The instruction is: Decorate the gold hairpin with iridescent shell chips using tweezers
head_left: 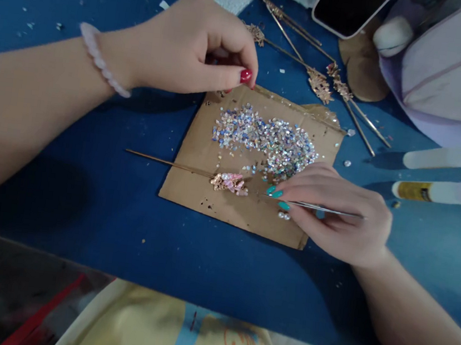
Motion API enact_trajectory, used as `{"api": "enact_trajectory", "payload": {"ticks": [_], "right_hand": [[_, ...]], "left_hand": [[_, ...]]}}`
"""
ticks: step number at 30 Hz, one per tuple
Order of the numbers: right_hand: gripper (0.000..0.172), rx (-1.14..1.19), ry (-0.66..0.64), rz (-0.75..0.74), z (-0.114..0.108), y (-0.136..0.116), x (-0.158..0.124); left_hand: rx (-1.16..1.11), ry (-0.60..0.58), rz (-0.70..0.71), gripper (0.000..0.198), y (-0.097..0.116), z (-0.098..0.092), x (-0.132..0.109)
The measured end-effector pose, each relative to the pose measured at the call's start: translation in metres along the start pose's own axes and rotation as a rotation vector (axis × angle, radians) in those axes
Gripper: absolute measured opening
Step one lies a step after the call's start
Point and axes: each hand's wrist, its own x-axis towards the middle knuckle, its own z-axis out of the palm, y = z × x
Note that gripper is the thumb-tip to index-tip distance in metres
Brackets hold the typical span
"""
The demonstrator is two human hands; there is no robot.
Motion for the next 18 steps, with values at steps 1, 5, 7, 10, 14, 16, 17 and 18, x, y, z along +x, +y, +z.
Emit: {"api": "enact_trajectory", "payload": {"ticks": [1,5,7,10,14,16,17,18], "right_hand": [[0.025,0.013,0.020,-0.003,0.001,0.001,0.000],[0.020,0.047,0.082,-0.007,0.005,0.002,-0.002],[0.020,0.044,0.096,0.000,0.007,0.001,-0.003],[0.022,0.009,0.070,-0.021,0.009,0.000,-0.005],[0.018,-0.057,0.006,-0.067,0.010,-0.001,-0.007],[0.017,-0.058,-0.014,-0.068,0.010,-0.002,-0.007],[0.017,-0.051,-0.020,-0.063,0.010,-0.002,-0.007],[0.017,-0.041,-0.024,-0.058,0.010,-0.002,-0.007]], "left_hand": [[-0.018,-0.015,0.044,0.053,0.004,-0.004,-0.006],[-0.045,-0.097,0.187,0.046,0.021,-0.011,-0.048],[-0.070,-0.112,0.177,0.045,0.028,-0.007,-0.070],[-0.079,-0.147,0.106,0.044,0.032,0.001,-0.090],[-0.085,-0.270,0.071,0.044,0.030,0.010,-0.095],[-0.093,-0.260,0.105,0.041,0.028,0.013,-0.097],[-0.093,-0.236,0.127,0.042,0.028,0.015,-0.098],[-0.087,-0.214,0.150,0.043,0.028,0.016,-0.099]]}}
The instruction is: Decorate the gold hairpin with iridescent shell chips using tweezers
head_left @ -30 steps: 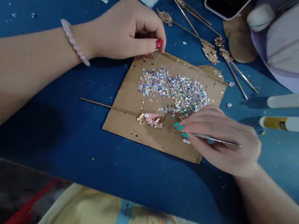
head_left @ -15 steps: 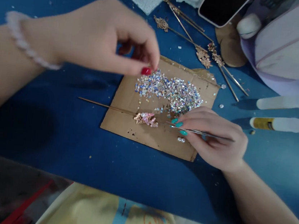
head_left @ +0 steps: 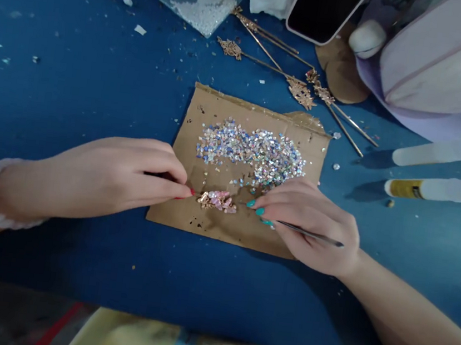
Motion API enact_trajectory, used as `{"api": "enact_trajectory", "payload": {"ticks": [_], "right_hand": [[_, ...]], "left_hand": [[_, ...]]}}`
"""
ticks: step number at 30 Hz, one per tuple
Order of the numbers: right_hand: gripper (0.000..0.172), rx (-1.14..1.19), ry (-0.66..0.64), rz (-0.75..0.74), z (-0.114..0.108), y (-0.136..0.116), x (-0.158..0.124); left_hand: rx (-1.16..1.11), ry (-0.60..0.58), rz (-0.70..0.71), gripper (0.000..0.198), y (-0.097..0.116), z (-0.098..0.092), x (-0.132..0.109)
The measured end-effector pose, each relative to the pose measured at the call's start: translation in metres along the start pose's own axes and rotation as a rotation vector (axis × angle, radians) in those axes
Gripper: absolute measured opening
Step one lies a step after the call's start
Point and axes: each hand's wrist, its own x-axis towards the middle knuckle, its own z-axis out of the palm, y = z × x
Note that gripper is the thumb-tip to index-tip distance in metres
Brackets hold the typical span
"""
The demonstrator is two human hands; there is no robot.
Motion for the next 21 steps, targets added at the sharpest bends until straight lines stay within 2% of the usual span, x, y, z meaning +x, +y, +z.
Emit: {"api": "enact_trajectory", "payload": {"ticks": [4,10,15,21], "right_hand": [[0.018,0.026,-0.012,0.014,-0.001,-0.001,0.001],[0.015,0.037,-0.034,0.015,-0.003,-0.003,0.002],[0.018,0.041,-0.062,0.049,-0.004,-0.006,0.003],[0.021,0.045,-0.073,0.056,-0.005,-0.007,0.003]], "left_hand": [[0.080,0.006,0.019,0.050,0.002,0.005,-0.007],[0.000,-0.086,-0.203,0.039,0.001,0.008,-0.016],[-0.098,-0.107,-0.237,0.025,0.002,0.006,-0.013],[-0.123,-0.106,-0.231,0.025,0.000,0.007,-0.013]]}}
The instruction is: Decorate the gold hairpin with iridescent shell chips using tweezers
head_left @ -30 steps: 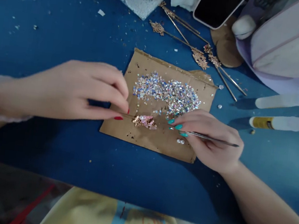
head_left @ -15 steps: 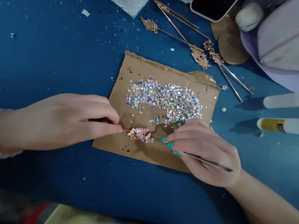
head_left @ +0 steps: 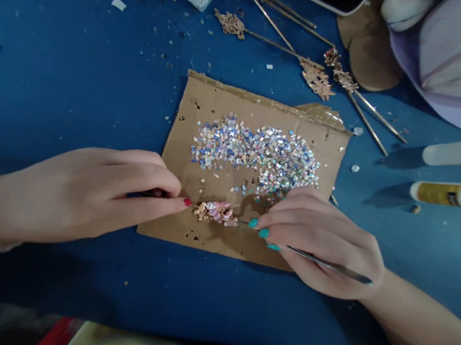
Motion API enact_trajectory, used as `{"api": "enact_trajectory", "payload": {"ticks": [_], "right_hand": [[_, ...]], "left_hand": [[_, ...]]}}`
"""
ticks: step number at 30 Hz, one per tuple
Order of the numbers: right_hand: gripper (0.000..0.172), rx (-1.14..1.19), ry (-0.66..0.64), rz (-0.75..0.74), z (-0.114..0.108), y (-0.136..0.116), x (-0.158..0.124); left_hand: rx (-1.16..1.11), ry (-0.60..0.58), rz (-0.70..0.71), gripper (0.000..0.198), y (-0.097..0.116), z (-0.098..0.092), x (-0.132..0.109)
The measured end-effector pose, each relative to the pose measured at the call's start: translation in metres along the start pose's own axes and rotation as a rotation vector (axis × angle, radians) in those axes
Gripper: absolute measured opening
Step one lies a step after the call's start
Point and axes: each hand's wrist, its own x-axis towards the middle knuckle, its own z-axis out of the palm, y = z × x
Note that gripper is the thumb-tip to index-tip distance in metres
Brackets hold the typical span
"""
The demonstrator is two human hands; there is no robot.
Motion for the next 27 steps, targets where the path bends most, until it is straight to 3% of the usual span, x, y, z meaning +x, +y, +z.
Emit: {"api": "enact_trajectory", "payload": {"ticks": [7,12,20,23,27], "right_hand": [[0.016,0.001,0.024,-0.020,0.0024,0.0020,-0.0016],[0.015,0.001,0.032,-0.027,0.0032,0.0030,-0.0017],[0.016,0.003,0.013,-0.012,0.0025,0.0016,-0.0031],[0.017,0.009,0.009,0.009,0.0042,0.0013,-0.0048],[0.016,0.055,0.062,0.029,0.0088,0.0041,-0.0056]], "left_hand": [[0.114,-0.003,0.128,0.029,-0.0047,-0.0006,-0.0020],[0.112,-0.024,0.072,0.028,-0.0043,-0.0004,-0.0032],[0.220,0.074,0.245,0.046,-0.0005,0.0000,0.0014],[0.196,0.117,0.213,0.053,-0.0006,0.0006,0.0045],[0.198,0.104,0.294,0.048,-0.0034,0.0029,0.0052]]}}
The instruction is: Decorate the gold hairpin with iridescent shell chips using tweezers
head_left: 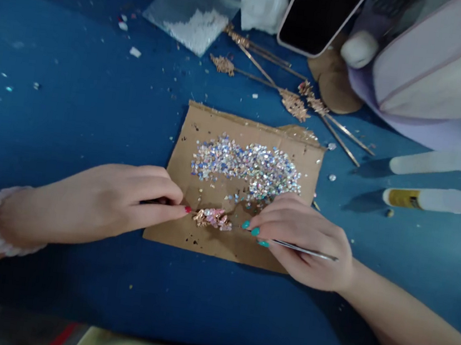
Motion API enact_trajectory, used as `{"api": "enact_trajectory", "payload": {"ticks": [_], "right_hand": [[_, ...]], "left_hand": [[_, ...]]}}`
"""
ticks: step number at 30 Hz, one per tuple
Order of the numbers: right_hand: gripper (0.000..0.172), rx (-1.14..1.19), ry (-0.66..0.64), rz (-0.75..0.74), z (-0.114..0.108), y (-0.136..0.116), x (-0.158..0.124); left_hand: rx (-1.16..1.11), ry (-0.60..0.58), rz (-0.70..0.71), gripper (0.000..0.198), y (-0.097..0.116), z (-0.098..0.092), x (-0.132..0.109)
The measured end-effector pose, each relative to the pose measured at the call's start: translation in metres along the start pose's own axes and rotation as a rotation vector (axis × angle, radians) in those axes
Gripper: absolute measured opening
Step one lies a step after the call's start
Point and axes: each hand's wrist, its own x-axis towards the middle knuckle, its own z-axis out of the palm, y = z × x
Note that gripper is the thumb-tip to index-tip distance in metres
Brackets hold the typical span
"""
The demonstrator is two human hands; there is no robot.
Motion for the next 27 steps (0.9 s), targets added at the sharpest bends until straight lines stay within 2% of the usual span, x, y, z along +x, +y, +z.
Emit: {"api": "enact_trajectory", "payload": {"ticks": [4,7,10,13,15,20,27], "right_hand": [[0.019,-0.010,0.091,-0.027,0.004,0.006,0.001],[0.018,-0.085,0.138,-0.057,0.008,0.010,0.001],[0.017,-0.151,0.199,-0.108,0.013,0.015,0.000],[0.017,-0.214,0.265,-0.131,0.016,0.018,0.002],[0.019,-0.246,0.289,-0.124,0.018,0.020,0.004],[0.020,-0.313,0.327,-0.107,0.020,0.025,0.004],[0.021,-0.443,0.350,-0.058,0.023,0.038,-0.001]], "left_hand": [[0.049,-0.024,-0.013,0.039,-0.003,0.002,0.002],[0.176,0.053,0.165,0.037,-0.003,0.000,0.006],[0.236,0.101,0.252,0.035,-0.003,-0.002,0.009],[0.184,0.091,0.225,0.033,-0.006,-0.003,0.011],[0.100,0.051,0.152,0.032,-0.010,-0.002,0.013],[0.099,0.009,0.147,0.036,-0.024,0.000,0.014],[0.123,0.047,0.122,0.035,-0.040,0.001,0.015]]}}
